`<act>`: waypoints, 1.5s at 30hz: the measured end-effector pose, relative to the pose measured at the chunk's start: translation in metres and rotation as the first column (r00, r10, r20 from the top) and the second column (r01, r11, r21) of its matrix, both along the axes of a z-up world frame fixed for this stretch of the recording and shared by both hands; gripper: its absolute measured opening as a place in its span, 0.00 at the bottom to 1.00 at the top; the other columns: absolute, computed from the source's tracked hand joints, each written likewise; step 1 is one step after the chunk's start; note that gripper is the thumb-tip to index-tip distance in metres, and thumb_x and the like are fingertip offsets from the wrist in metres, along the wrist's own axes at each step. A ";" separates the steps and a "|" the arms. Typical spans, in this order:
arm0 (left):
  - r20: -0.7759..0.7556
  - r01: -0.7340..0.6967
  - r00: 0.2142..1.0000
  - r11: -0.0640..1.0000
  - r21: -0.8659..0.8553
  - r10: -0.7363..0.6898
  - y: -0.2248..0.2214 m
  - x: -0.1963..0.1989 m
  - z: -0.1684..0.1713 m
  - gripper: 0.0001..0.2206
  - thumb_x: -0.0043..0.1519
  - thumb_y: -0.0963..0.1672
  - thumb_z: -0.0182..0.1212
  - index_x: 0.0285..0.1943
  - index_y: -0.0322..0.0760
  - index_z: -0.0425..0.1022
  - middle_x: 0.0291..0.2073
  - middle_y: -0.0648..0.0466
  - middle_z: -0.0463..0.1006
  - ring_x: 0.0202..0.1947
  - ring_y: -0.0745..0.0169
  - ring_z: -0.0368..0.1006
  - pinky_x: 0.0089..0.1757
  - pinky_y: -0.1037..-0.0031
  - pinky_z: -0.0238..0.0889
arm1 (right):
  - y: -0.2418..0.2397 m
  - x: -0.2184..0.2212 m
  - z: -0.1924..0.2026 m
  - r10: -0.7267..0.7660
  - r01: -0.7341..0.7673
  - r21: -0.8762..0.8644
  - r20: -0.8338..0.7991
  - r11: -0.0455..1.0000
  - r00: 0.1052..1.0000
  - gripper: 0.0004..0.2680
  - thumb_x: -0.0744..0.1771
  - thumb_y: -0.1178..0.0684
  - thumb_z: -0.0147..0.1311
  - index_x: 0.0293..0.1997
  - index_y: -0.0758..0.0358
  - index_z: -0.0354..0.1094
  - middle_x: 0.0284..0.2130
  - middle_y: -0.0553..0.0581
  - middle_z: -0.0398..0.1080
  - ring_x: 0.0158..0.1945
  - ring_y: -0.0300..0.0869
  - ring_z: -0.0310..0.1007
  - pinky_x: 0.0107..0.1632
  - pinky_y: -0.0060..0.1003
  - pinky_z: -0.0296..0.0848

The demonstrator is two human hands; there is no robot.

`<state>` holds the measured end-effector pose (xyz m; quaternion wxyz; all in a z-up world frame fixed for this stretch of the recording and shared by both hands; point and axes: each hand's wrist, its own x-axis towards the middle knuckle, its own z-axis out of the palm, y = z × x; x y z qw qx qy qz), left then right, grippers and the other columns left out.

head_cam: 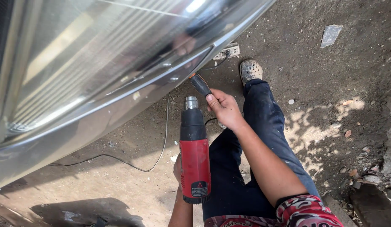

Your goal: The person uses a heat gun to warm the edge of a car's rear bumper panel and a screwdriver to pry at the bumper seam and trim, working around the wheel arch and then near the taillight. They reposition along the panel, alternating heating and prying at the seam.

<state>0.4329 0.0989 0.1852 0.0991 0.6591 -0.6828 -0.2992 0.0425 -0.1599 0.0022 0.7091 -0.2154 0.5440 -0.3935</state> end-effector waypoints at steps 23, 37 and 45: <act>0.046 -0.009 0.999 0.993 0.115 0.004 -0.065 -0.066 -0.074 0.22 0.55 0.48 0.70 0.54 0.33 0.74 0.38 0.45 0.80 0.39 0.44 0.78 0.39 0.62 0.71 | -0.011 0.033 -0.025 -0.198 0.168 0.116 0.343 0.979 0.918 0.10 0.73 0.51 0.50 0.44 0.70 0.71 0.24 0.50 0.69 0.24 0.32 0.60 0.27 0.29 0.57; 0.133 0.042 0.988 0.970 0.241 -0.076 -0.116 -0.141 -0.065 0.22 0.54 0.48 0.70 0.55 0.34 0.75 0.39 0.45 0.80 0.39 0.43 0.78 0.40 0.61 0.72 | -0.011 0.035 -0.029 -0.212 0.229 -0.174 0.110 0.958 0.971 0.08 0.71 0.58 0.53 0.53 0.72 0.71 0.39 0.58 0.77 0.42 0.37 0.74 0.47 0.33 0.75; 0.064 -0.228 0.973 0.906 0.355 0.220 -0.186 -0.271 -0.030 0.19 0.57 0.48 0.66 0.55 0.38 0.75 0.41 0.48 0.82 0.42 0.48 0.82 0.44 0.64 0.74 | 0.010 0.092 -0.075 -0.383 0.294 0.257 0.455 0.921 0.804 0.11 0.69 0.51 0.53 0.43 0.74 0.71 0.28 0.59 0.72 0.30 0.41 0.73 0.31 0.36 0.70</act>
